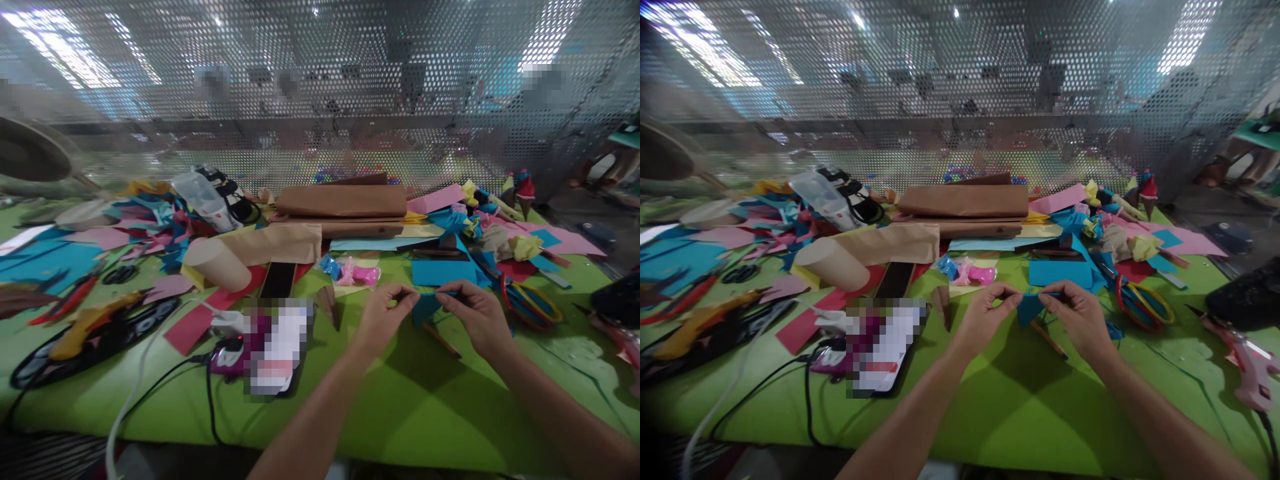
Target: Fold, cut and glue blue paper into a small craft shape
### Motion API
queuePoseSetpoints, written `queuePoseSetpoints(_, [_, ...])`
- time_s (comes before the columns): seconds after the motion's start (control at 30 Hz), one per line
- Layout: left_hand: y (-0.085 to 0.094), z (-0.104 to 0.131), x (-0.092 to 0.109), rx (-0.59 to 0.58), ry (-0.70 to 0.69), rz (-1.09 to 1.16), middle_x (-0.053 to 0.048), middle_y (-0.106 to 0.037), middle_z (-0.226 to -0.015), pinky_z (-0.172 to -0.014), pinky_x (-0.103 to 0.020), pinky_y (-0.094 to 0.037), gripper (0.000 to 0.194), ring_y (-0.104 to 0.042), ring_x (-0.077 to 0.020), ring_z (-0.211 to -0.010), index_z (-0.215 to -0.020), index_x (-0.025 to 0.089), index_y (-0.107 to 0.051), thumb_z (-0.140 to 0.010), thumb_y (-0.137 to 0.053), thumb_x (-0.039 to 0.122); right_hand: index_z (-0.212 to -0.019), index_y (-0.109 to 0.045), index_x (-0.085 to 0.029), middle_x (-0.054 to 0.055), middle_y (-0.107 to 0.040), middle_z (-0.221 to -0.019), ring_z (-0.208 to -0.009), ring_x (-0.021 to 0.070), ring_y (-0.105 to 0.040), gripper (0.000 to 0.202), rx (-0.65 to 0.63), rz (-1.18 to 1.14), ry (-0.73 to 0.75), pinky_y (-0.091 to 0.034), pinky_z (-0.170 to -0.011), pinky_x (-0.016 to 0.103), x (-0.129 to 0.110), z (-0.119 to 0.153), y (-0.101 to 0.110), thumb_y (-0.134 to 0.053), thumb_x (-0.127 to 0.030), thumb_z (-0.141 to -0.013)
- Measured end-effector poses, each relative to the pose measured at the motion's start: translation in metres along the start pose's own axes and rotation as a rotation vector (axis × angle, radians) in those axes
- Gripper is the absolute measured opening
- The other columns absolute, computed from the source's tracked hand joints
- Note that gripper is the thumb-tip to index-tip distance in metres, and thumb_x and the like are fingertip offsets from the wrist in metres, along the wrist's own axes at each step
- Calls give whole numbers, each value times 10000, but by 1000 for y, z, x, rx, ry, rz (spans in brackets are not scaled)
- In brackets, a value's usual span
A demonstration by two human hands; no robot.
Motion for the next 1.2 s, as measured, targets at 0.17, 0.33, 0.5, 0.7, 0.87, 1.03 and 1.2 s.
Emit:
queuePoseSetpoints(0.17, [1, -1, -4, 28, -18, 4, -24, -699, -868, -753, -280, -455, 102, -609, -165, -821, -898, 186, -691, -863, -701, 281, -941, -745, -217, 20, -677, -815, -704, 156, -547, 322, -5, -60, -25, -422, -626, 274, -1, -1, -3, -830, -463, -750])
queuePoseSetpoints(0.33, [3, -3, -11, 72, 21, 32, -24, -677, -848, -733, -279, -443, 110, -594, -159, -798, -876, 176, -666, -859, -694, 281, -827, -705, -205, -13, -609, -693, -641, 138, -517, 294, -57, -105, -44, -397, -585, 262, 2, -2, -8, -841, -448, -733])
queuePoseSetpoints(0.5, [-5, -3, -12, -3, 44, 43, 2, -646, -770, -704, -268, -429, 120, -565, -141, -740, -817, 171, -656, -831, -721, 271, -801, -675, -205, -28, -576, -679, -628, 128, -487, 283, -8, -58, -21, -368, -571, 257, 3, -2, -4, -819, -444, -759])
queuePoseSetpoints(0.7, [-2, -5, -25, 91, 110, 126, 21, -597, -731, -664, -254, -417, 174, -538, -125, -699, -784, 171, -603, -836, -721, 287, -775, -628, -204, -27, -564, -698, -648, 137, -499, 344, -144, -87, -70, -419, -595, 267, 6, -1, -21, -822, -484, -733])
queuePoseSetpoints(0.87, [-7, -6, -32, 20, 128, 133, 28, -581, -722, -658, -257, -404, 201, -530, -125, -691, -819, 171, -606, -821, -741, 321, -731, -595, -209, -26, -550, -679, -632, 140, -488, 347, -149, -14, -28, -415, -585, 274, 8, -2, -21, -783, -498, -771])
queuePoseSetpoints(1.03, [-6, -6, -33, 34, 115, 125, 17, -598, -754, -690, -267, -414, 207, -545, -137, -726, -833, 175, -596, -823, -733, 330, -839, -639, -212, -10, -604, -753, -685, 159, -529, 275, -159, 19, -4, -430, -623, 285, 7, 0, -22, -746, -464, -815])
queuePoseSetpoints(1.2, [-4, -6, -36, 43, 157, 161, -11, -641, -814, -717, -272, -441, 216, -581, -147, -764, -883, 169, -622, -824, -737, 342, -785, -637, -207, -16, -597, -714, -671, 164, -532, 250, -211, 69, 6, -415, -620, 289, 7, 0, -28, -734, -436, -809])
Point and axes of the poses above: each hand's wrist, its own z-axis away from the middle knuckle, its own y-axis out of the back of the hand, x = y × z, the point moved 7 cm from there along -z, towards the middle knuckle
